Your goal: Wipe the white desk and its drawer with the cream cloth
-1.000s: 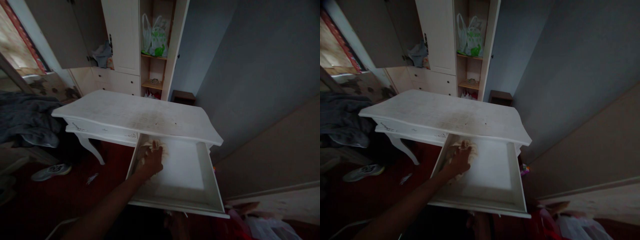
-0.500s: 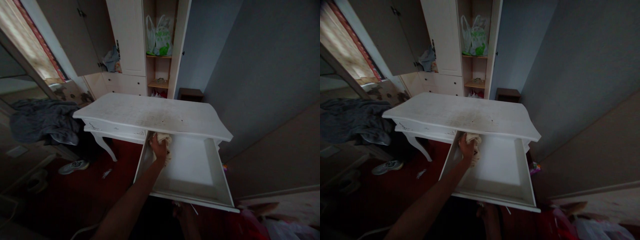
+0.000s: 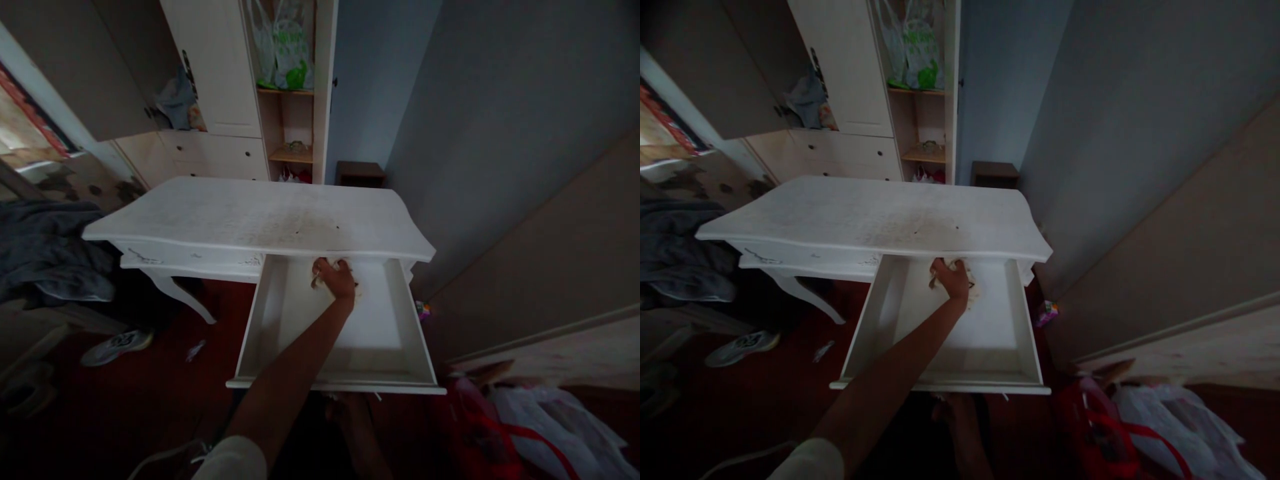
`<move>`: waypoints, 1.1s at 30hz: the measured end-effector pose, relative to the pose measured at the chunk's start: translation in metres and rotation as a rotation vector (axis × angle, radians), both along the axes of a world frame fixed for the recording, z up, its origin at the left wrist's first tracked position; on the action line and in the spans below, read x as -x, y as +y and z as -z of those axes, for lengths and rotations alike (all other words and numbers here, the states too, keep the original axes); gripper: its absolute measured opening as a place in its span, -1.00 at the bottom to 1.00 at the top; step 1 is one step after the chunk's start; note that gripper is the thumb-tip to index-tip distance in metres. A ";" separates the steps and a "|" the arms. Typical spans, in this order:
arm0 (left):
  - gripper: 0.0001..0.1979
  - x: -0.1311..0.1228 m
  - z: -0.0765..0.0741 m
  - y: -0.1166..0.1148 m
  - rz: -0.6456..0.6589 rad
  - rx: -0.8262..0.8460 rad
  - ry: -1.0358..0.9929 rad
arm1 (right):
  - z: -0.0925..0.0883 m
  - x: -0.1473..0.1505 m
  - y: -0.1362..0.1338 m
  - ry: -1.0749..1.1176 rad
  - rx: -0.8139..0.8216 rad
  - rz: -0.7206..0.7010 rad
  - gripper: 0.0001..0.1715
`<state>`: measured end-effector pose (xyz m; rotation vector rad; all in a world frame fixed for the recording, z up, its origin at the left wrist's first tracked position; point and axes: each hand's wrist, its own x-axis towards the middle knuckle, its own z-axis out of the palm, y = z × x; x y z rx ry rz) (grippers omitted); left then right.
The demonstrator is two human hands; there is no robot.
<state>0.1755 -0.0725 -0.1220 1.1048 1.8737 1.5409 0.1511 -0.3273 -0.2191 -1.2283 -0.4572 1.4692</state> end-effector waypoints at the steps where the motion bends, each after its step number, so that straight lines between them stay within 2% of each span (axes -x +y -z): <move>1: -0.74 -0.008 -0.001 -0.003 0.047 0.006 0.011 | -0.001 0.000 0.000 -0.003 -0.002 0.005 -0.68; 8: -0.64 -0.063 -0.004 -0.018 0.347 -0.007 0.023 | -0.012 0.001 0.001 0.034 -0.014 0.057 -0.61; 11: -0.58 -0.075 -0.003 -0.019 0.505 -0.009 0.052 | -0.014 0.002 0.003 0.025 -0.024 0.030 -0.64; 13: -0.55 -0.077 0.000 -0.018 0.558 -0.018 0.089 | -0.014 0.002 0.004 0.025 -0.025 0.017 -0.65; 16: -0.51 -0.070 0.004 -0.013 0.627 -0.046 0.164 | -0.014 0.003 0.005 0.023 -0.026 0.010 -0.59; 18: -0.49 -0.062 0.004 -0.008 0.718 -0.068 0.223 | -0.013 0.003 0.006 0.025 -0.027 0.004 -0.54; 23: -0.49 -0.043 -0.004 -0.004 0.936 0.001 0.401 | -0.013 0.000 0.005 0.041 -0.058 0.008 -0.55; 28: -0.51 -0.024 -0.006 -0.017 1.149 0.035 0.558 | -0.018 0.001 0.008 0.030 -0.021 0.005 -0.56; 33: -0.58 -0.010 -0.003 -0.043 1.323 0.068 0.602 | -0.025 0.002 0.010 0.015 -0.049 0.006 -0.51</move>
